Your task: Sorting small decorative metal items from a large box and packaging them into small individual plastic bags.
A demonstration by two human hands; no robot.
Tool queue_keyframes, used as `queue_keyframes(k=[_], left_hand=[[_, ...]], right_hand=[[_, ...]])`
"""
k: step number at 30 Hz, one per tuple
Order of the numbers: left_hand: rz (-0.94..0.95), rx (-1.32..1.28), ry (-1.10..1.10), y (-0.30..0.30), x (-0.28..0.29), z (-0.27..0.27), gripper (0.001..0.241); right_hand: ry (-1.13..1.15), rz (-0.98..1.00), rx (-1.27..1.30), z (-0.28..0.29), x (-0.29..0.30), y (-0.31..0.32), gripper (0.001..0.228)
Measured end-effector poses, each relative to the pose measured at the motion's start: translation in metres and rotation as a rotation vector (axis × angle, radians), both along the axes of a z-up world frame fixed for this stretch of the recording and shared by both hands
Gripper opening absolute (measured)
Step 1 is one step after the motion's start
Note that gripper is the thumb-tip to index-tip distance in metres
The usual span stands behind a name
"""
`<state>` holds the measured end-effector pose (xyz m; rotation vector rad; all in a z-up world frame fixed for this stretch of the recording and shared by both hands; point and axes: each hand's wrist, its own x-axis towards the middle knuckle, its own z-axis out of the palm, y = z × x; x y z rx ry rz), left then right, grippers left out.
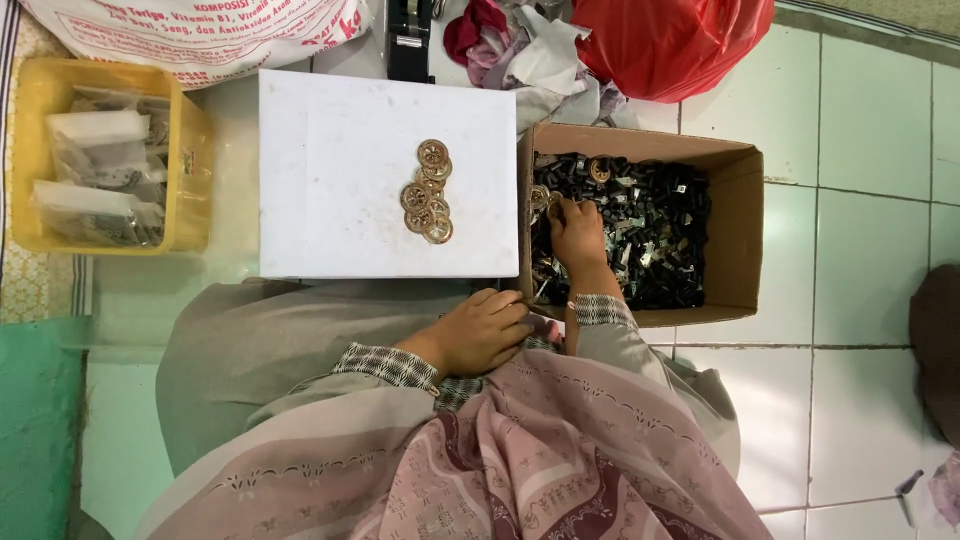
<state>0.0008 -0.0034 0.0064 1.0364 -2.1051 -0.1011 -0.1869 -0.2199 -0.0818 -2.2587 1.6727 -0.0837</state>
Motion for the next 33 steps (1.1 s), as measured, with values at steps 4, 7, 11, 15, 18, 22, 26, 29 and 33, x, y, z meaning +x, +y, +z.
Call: queue_keyframes(k=[4,7,11,15,18,22,26,29,33], left_hand=[[0.022,-0.026,0.011,-0.015,-0.005,0.001,0.022],[0.096,-0.032,0.001,-0.055,-0.019,-0.008,0.021],[0.302,-0.149,-0.140,-0.130,-0.045,-0.031,0.015],[0.481,-0.092,-0.367,-0.176,-0.058,-0.062,0.011],[0.402,0.110,-0.427,-0.173,-0.057,-0.024,0.004],[0.429,0.227,-0.445,-0.181,-0.065,-0.042,0.015],[0.415,0.325,-0.344,-0.184,-0.061,-0.044,0.022],[0.415,0.409,-0.152,-0.181,-0.048,-0.022,0.022],[0.446,0.552,0.319,-0.171,-0.022,0.013,0.017]], right_hand=[[-0.026,-0.021,-0.002,-0.009,-0.004,-0.004,0.043],[0.013,-0.084,0.052,-0.021,-0.006,-0.011,0.042],[-0.072,-0.122,0.128,-0.015,-0.008,-0.004,0.043],[-0.206,-0.164,0.201,0.010,-0.003,0.007,0.041],[-0.308,-0.206,0.247,0.006,-0.008,0.006,0.037],[-0.362,-0.182,0.243,0.041,-0.003,0.014,0.029],[-0.510,-0.118,0.206,0.049,-0.011,0.012,0.017],[-0.633,-0.124,0.163,0.076,-0.006,0.014,0.017],[-0.992,-0.116,0.131,0.132,0.019,0.034,0.021]])
